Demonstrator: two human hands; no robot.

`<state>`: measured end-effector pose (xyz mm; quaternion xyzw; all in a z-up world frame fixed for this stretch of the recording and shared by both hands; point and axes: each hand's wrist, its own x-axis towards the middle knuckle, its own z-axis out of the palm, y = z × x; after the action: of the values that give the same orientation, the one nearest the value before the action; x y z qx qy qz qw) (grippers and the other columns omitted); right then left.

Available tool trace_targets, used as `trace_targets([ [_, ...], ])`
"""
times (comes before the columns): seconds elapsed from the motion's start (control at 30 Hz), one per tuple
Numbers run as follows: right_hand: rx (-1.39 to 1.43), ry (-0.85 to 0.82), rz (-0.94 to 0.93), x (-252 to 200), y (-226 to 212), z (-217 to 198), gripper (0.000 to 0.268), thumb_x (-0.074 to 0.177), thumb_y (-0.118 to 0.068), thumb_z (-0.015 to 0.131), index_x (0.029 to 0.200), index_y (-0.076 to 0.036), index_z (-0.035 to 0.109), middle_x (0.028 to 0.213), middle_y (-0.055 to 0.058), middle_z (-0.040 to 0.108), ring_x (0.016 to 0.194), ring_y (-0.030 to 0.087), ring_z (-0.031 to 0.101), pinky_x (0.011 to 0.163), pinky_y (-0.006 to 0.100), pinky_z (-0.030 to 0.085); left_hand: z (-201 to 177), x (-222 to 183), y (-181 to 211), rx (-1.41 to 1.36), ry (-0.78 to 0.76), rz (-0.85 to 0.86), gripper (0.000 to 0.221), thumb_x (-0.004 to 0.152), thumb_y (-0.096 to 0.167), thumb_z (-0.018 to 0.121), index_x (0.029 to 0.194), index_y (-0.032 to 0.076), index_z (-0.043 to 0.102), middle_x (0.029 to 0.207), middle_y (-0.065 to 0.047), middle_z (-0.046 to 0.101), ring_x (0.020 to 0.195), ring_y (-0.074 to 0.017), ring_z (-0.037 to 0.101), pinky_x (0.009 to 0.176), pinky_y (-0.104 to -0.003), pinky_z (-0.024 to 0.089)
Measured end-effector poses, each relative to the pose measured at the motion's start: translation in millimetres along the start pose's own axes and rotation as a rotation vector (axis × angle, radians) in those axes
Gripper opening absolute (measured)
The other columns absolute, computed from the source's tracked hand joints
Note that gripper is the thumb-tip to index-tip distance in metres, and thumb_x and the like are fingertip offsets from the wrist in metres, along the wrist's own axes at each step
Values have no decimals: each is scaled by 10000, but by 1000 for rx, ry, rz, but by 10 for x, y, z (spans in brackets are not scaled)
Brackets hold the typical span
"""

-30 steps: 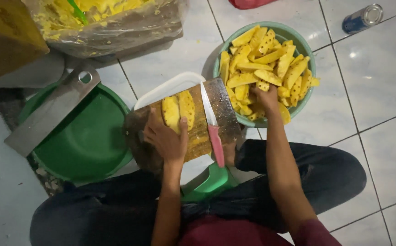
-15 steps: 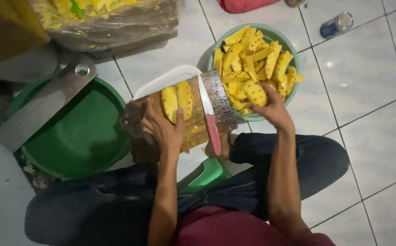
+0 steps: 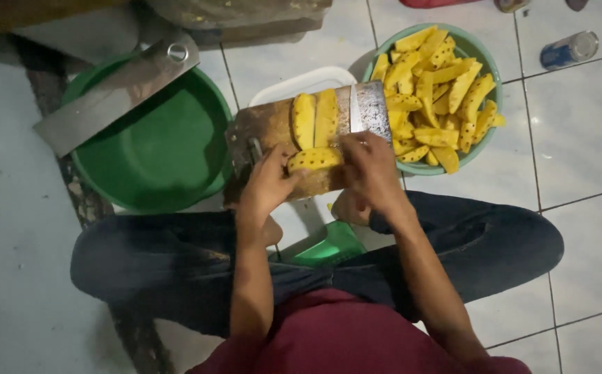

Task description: Slicing pineapple chunks into smaller pieces on a wooden cutting board and placing them into a bowl.

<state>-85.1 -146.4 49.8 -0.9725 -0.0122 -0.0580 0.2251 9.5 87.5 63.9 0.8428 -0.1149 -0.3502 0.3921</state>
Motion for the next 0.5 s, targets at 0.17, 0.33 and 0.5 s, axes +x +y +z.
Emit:
trace_targets([
  [0.17,191,-27,482,-317,-274,-149,633,865,-265,771,1441,-138,542,1139,202,533,1099,500,595,900,547,510,-25,-164,297,75,43,56,416,894,234,739,1235,88,550,1208,-256,598,1139,-488,644,924,-539,547],
  [0.33,194,-119,581,-232,-313,-52,846,829,-157,798,1548,-166,352,1135,221,520,1060,563,608,858,618,522,59,-126,343,94,59,66,482,926,265,723,1283,-10,554,1242,-307,558,1127,-526,635,871,-535,563],
  [0.5,326,-157,715,-234,-78,-9,705,772,-286,733,1425,-135,516,974,206,684,977,460,689,870,572,519,301,3,75,204,26,16,595,797,425,780,1264,102,604,1237,-237,636,1142,-437,668,944,-530,531],
])
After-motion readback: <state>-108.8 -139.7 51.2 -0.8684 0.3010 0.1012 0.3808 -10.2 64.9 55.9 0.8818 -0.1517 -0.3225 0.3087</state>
